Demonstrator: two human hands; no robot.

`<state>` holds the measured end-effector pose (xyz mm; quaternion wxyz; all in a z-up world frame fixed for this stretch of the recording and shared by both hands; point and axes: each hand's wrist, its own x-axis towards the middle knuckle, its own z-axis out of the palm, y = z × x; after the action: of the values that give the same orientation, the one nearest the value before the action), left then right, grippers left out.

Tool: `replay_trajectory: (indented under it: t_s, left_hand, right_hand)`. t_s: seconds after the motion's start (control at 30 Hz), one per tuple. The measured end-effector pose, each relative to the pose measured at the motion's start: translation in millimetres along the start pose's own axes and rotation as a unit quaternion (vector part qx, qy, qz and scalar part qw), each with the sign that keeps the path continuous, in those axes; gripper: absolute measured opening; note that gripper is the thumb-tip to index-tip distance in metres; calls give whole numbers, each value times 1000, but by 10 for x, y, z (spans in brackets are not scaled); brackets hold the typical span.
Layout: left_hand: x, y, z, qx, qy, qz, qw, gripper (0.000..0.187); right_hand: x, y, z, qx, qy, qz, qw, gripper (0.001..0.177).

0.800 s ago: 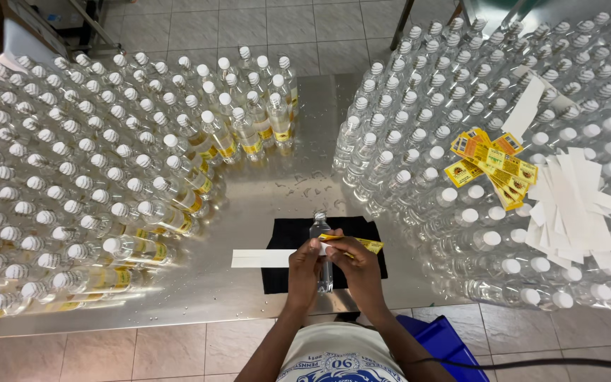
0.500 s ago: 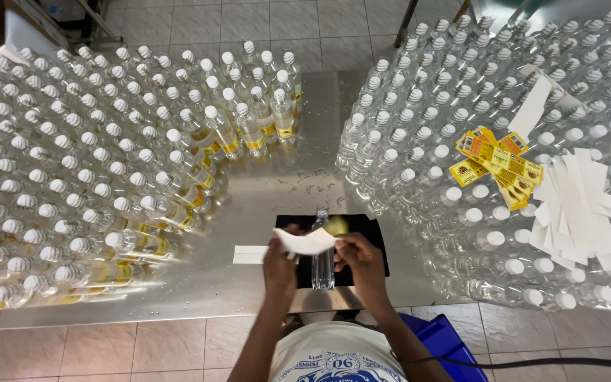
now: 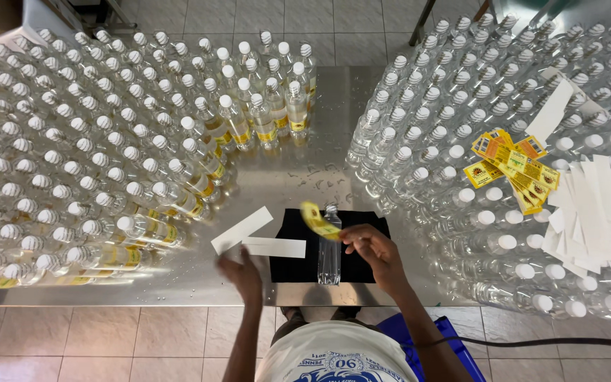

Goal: The person repeatedly picks up clear plastic bottles, applies yellow labels to them, and places the labeled bottles on a table. The person also handles white paper strips and discards them into a blue bin.

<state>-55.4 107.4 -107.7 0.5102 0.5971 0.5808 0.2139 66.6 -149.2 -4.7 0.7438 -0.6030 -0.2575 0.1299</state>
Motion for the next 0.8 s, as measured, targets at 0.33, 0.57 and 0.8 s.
replay_trajectory:
  t_s: [0.33, 0.57, 0.8]
  left_hand:
    - [-842, 534, 259, -221, -415, -205, 859, 41]
    - [-885, 303, 400, -255, -383, -230, 858, 21]
    - [-981, -59, 524, -210, -340, -205, 894, 27]
  right_hand:
    - [-128, -291, -187, -54, -146, -22, 988, 23]
    - [-564, 547, -529, 143, 125, 117, 975, 52]
    - [-1055, 1194, -46, 160, 114, 320, 927, 38]
